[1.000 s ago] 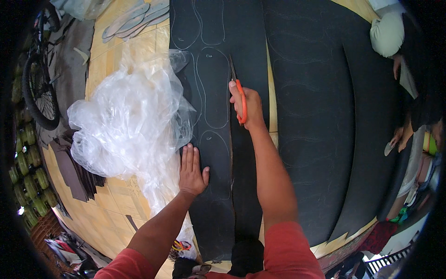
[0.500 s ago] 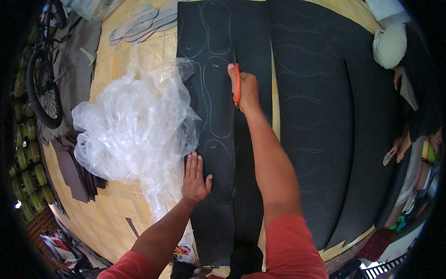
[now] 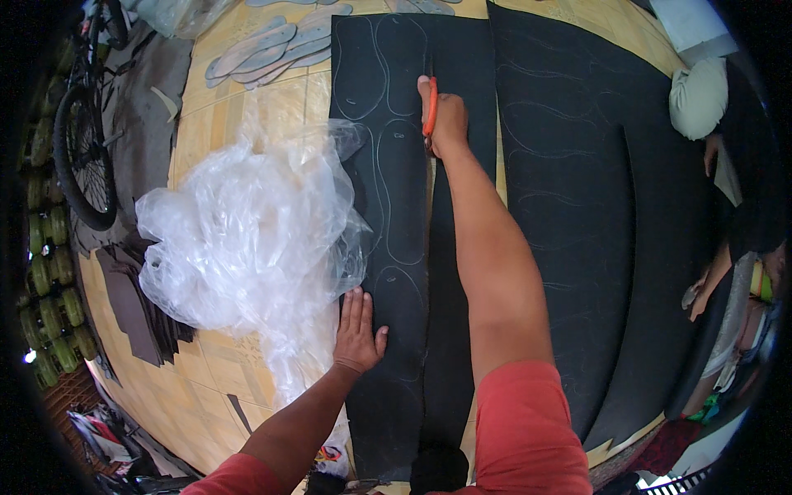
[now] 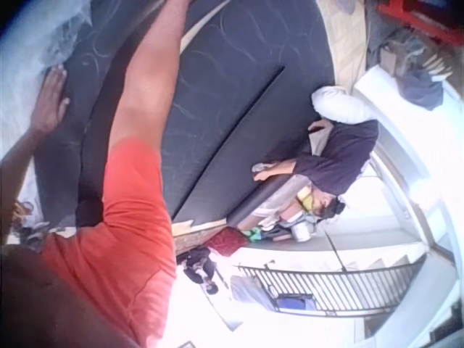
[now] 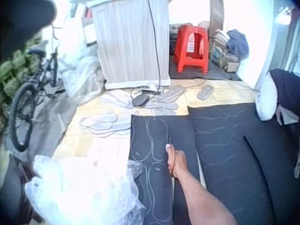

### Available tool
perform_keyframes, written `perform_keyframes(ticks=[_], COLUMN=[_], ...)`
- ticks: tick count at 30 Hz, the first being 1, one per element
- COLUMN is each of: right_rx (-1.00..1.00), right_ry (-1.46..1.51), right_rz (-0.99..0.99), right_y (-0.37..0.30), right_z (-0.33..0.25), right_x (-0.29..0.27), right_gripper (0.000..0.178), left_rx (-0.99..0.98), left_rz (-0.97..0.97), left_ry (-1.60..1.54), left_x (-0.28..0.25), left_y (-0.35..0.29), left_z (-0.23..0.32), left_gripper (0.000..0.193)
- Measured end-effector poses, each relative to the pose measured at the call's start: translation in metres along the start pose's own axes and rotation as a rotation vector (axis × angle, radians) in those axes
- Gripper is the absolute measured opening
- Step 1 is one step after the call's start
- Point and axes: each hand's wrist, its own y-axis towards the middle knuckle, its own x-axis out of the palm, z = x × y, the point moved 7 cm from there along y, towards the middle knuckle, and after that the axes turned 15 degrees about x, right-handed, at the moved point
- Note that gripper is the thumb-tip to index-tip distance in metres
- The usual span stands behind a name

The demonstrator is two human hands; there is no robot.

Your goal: The person sits on the floor and uses scissors to cut out shoe-shaped pieces from a dark sheet of material. They stack the cut pieces and continue cutting additional shapes from the remaining sheet.

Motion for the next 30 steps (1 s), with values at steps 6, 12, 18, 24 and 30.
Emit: perform_keyframes(ticks=[6,12,18,24,30], right_rx=[-0.001,0.043,0.0,-0.109,-0.195], right_ry=[0.009,0.008,0.018,-0.226,-0.288], right_rz=[-0.085,-0.109,-0.123,0.016,0.053], right_y=[0.027,0.046,0.059,0.041,0.058], right_z=[-0.016,-0.032,-0.051,-0.04,-0.061], right_x=[0.004,0.009,0.009,0.012,-0.005], right_gripper=[0.051,0.045,0.044,0.062,0.069], left_rx=[0.018,0.004,0.019,-0.003,0.012], left_rz=[0.011,0.006,0.011,0.019,0.03], left_ry=[-0.013,-0.026,-0.031,-0.029,-0.035], left_x=[-0.001,0.002,0.002,-0.002,0.0], left_y=[0.0,-0.001,-0.002,0.004,-0.004], left_z=[0.001,0.0,0.001,-0.002,0.0], left_gripper=[0.07,0.07,0.07,0.069,0.068])
